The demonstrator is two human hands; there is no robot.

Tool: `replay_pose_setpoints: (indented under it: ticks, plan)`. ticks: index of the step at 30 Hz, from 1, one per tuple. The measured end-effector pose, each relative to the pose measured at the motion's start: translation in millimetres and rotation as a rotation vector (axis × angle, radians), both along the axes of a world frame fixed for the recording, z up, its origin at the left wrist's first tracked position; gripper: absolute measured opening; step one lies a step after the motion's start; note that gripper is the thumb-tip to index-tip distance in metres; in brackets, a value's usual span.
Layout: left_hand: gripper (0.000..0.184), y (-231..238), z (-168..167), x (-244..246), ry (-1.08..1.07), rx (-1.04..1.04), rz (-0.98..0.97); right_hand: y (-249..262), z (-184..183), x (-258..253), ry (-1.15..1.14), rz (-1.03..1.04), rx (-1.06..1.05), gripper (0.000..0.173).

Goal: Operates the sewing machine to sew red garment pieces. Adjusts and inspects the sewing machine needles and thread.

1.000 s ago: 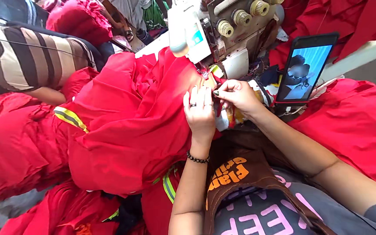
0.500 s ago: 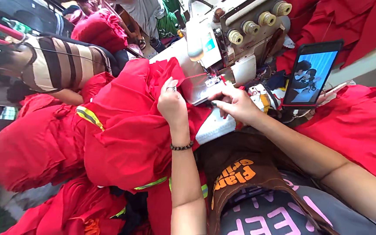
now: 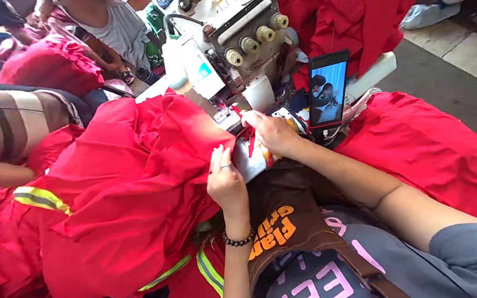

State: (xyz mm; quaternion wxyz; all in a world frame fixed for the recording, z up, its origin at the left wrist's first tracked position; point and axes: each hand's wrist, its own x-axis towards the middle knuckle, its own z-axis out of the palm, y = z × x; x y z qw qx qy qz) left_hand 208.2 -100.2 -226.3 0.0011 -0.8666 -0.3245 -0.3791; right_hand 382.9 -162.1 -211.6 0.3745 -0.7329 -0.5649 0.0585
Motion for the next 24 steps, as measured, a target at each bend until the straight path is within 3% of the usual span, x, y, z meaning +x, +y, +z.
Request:
replay_pose_setpoints:
  ticks: [3, 9, 16, 24]
  plan:
    - [0.025, -7.6, -12.5, 10.5, 0.010, 0.028, -0.019, 0.7, -4.0, 6.8, 0.022, -0.114, -0.054, 0.028]
    - [0.025, -8.4, -9.4, 6.4, -0.007, 0.030, -0.021, 6.5, -8.6, -3.6, 0.824, 0.188, -0.037, 0.030]
    - [0.025, -12.0, -8.0, 4.8, -0.001, 0.002, -0.037, 22.1, -21.6, -16.4, 0.826, 0.190, 0.014, 0.024]
    - [0.026, -15.8, -8.5, 3.6, 0.012, -0.039, -0.070, 16.8, -24.3, -17.6, 1.052, 0.166, 0.119, 0.016]
